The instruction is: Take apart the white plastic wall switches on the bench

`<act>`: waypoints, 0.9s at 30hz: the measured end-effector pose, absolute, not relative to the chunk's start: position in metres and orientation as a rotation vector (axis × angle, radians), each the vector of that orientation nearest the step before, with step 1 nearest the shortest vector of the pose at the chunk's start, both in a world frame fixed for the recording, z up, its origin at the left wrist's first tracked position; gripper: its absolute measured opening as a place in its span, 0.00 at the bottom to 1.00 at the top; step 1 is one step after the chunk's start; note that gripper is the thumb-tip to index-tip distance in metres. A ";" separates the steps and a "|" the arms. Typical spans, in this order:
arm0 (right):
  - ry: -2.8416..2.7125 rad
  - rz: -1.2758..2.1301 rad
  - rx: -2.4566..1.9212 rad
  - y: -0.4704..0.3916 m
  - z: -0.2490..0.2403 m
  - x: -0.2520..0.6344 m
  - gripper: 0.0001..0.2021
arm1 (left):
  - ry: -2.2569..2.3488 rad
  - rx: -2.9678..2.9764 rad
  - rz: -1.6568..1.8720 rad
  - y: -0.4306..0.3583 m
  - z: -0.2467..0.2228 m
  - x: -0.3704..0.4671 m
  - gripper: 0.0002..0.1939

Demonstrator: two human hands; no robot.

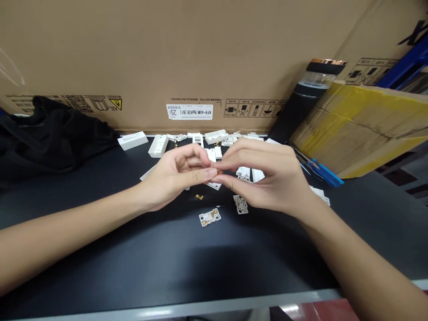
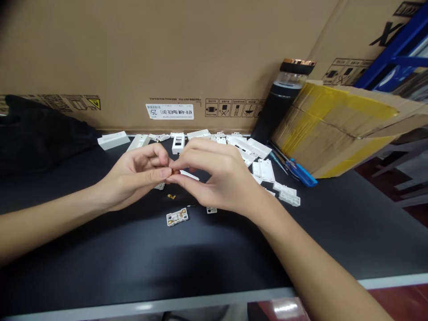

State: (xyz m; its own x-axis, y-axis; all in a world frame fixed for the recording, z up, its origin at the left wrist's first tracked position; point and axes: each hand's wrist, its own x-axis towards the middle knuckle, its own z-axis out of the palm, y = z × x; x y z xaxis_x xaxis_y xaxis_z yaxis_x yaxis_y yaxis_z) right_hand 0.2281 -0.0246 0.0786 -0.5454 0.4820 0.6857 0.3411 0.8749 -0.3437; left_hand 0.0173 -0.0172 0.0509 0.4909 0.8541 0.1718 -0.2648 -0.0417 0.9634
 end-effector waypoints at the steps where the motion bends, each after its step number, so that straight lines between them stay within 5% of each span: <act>1: -2.215 0.228 -0.587 -0.025 0.079 0.229 0.05 | 0.588 1.312 0.968 -0.017 0.049 0.016 0.11; 27: -2.313 0.531 -0.755 -0.019 0.078 0.232 0.02 | 0.739 1.525 0.749 -0.011 0.052 0.013 0.09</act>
State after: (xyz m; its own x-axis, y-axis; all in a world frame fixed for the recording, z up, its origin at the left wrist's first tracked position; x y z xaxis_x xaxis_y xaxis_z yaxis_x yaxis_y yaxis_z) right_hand 0.2322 -0.0191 0.0776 -0.6306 0.6344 0.4471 0.3761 0.7537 -0.5390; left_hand 0.0128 -0.0105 0.0522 0.5875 0.8081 0.0421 0.0313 -0.0747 0.9967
